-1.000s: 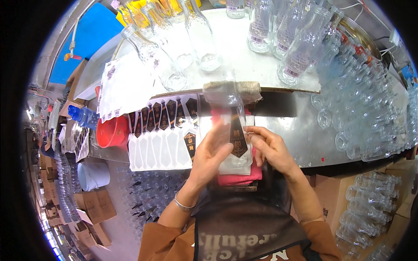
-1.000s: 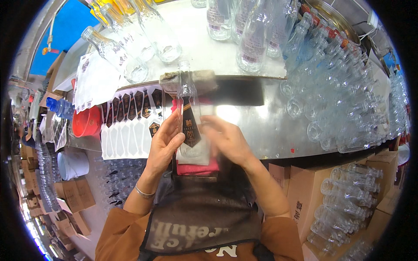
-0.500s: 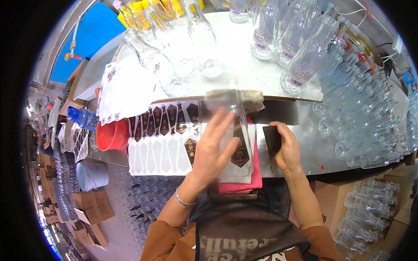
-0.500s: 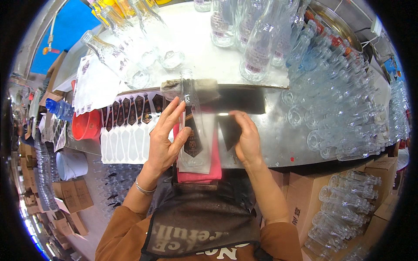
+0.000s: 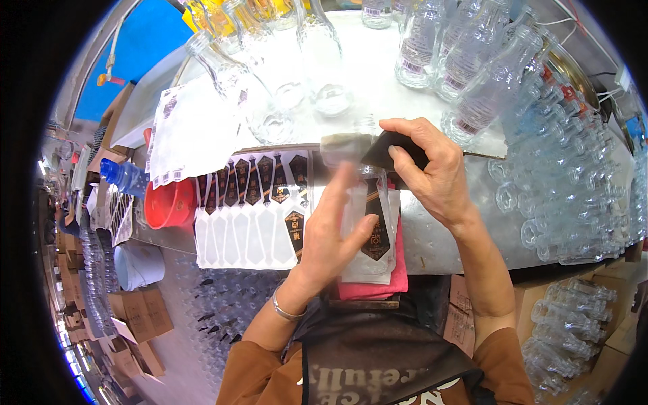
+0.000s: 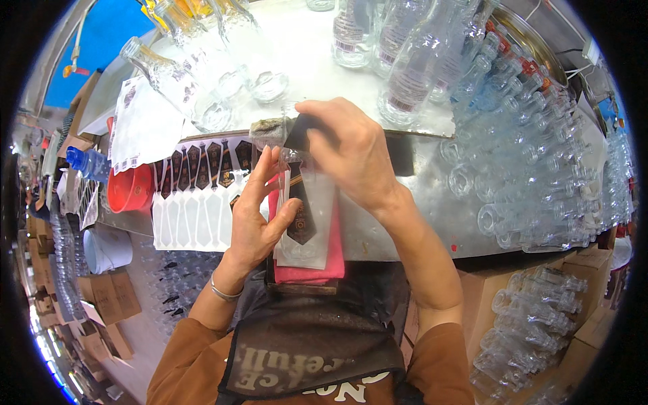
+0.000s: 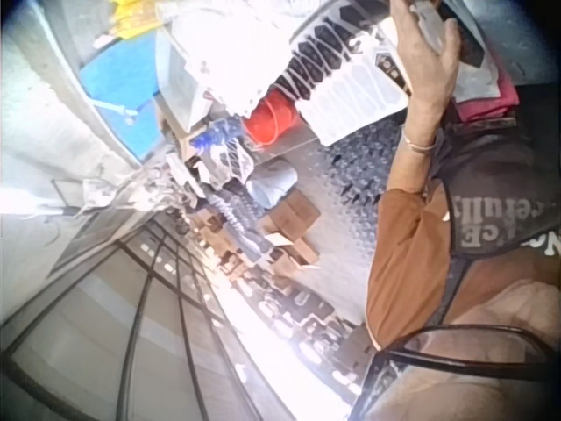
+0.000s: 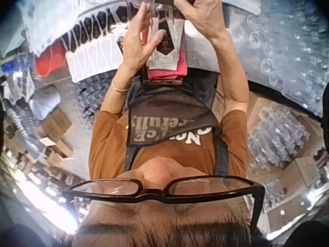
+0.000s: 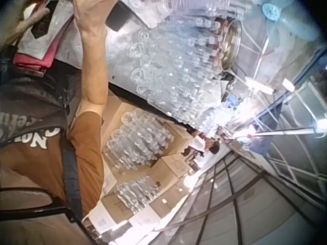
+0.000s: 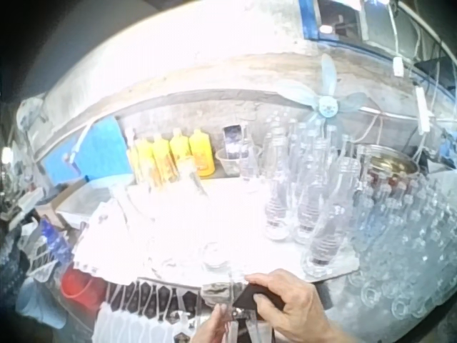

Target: The person repeatedly picks up clear plastic bottles, applies a rectangular label to the side of each bottle, smooths the label with a black card, and places the labeled bottle on the table. The person handles bottles one at a time in a repetitive cycle.

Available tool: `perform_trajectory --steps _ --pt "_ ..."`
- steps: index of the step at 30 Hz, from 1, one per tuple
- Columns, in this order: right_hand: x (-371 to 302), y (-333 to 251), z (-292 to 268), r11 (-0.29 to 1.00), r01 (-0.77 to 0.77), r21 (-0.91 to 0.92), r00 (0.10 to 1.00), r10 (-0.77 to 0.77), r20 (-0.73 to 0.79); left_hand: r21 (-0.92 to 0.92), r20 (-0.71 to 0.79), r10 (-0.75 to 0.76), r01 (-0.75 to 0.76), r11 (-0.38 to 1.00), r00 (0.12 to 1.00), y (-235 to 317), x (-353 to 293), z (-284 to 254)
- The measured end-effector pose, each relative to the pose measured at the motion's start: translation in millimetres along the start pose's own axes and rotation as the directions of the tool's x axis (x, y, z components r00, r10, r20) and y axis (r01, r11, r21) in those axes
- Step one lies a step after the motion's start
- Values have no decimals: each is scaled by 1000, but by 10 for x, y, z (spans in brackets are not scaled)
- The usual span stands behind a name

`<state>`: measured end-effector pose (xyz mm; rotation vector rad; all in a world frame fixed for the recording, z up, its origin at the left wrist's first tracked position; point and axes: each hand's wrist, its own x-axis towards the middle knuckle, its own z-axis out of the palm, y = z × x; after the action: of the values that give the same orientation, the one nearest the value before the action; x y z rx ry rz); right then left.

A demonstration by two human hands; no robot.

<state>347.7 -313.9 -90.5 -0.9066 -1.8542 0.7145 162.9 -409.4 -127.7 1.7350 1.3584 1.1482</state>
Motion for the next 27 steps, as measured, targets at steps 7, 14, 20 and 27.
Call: perform_trajectory --steps 7,14,20,27 --pt "75 14 22 987 75 -143 997 -70 39 -25 -6 8 -8 1000 1000 -12 -7 34" --pt "-158 -177 -5 910 374 -178 926 -375 27 -419 -63 -177 135 898 982 -153 -64 1" --pt "-721 -452 -101 989 113 99 957 -135 256 -468 41 -474 436 769 880 -49 205 -13" --pt "-481 31 -1 824 -495 275 869 469 156 -185 -72 -348 330 926 935 -201 343 258"
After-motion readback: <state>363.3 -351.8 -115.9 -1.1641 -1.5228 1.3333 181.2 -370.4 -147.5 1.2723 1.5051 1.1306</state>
